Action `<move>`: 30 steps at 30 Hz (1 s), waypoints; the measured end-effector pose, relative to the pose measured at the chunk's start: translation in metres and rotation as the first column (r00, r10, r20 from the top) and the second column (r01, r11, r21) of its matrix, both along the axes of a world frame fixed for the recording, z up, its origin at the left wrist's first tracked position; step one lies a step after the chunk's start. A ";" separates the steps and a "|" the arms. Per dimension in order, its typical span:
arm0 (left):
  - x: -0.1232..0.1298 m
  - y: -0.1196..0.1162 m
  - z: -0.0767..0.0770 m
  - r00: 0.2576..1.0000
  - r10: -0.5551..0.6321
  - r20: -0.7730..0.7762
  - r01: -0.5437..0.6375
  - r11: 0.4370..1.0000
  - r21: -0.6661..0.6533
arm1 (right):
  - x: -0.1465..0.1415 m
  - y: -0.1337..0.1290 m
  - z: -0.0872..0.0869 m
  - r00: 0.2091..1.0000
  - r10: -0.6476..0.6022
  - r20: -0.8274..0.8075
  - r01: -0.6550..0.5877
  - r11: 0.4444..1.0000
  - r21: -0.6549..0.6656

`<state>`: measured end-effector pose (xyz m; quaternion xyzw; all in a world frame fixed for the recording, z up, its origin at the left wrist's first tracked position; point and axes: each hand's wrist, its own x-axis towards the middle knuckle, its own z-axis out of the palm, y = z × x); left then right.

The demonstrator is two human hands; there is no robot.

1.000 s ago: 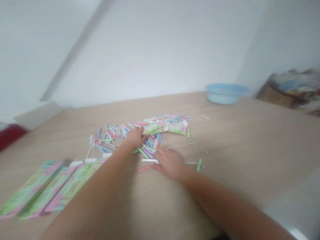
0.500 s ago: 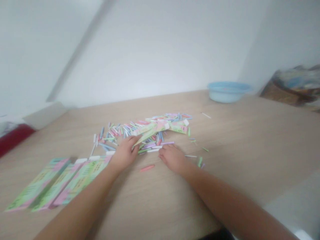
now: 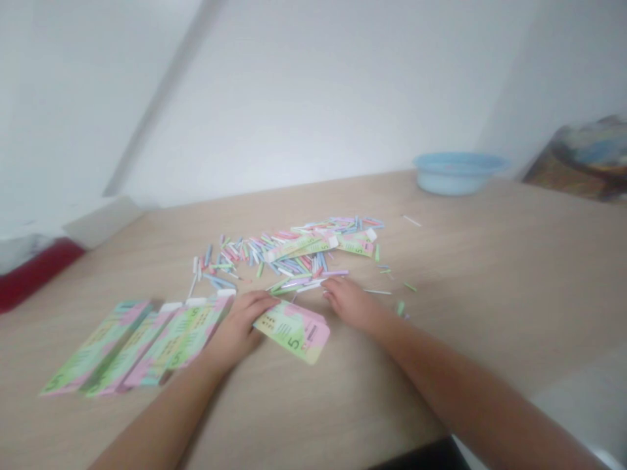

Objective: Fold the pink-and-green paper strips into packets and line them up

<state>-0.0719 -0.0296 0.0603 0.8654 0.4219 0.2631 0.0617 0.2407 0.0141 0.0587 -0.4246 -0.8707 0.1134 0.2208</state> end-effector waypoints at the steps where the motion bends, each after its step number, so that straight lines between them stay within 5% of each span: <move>1: 0.000 0.000 0.001 1.000 0.005 -0.009 -0.005 1.000 0.009 | 0.001 -0.001 0.002 0.999 0.032 -0.035 -0.032 0.999 0.007; 6: 0.000 -0.002 0.000 0.997 0.065 -0.044 -0.064 0.998 0.023 | 0.005 -0.015 0.017 0.931 0.316 -0.181 -0.317 0.948 0.024; 10: 0.000 0.000 -0.002 0.990 0.120 -0.071 -0.118 0.993 0.029 | 0.000 -0.029 0.026 0.910 0.394 -0.130 -0.392 0.919 0.044; 15: 0.003 0.003 -0.005 0.989 0.148 -0.014 -0.147 0.989 0.029 | -0.008 -0.035 0.024 0.922 0.369 -0.115 -0.368 0.929 0.035; 19: 0.009 0.000 -0.007 0.891 0.362 0.272 -0.405 0.906 0.121 | -0.017 -0.034 0.018 0.909 0.082 -0.409 -0.157 0.976 -0.152; 21: 0.014 -0.001 -0.007 0.816 0.376 0.439 -0.444 0.894 0.061 | -0.024 -0.033 0.015 0.802 -0.148 -0.579 -0.128 0.903 -0.410; 24: 0.020 -0.003 -0.007 0.675 0.355 0.647 -0.374 0.920 -0.114 | -0.034 -0.031 0.012 0.516 -0.451 -0.728 -0.388 0.635 -0.668; 27: 0.024 -0.005 -0.003 0.522 0.361 0.773 -0.254 0.931 -0.263 | -0.038 -0.031 0.013 0.302 -0.619 -0.725 -0.606 0.462 -0.647; 30: 0.026 -0.012 0.003 0.408 0.369 0.835 0.018 0.911 -0.412 | -0.038 -0.036 0.018 0.276 -0.647 -0.711 -0.671 0.400 -0.624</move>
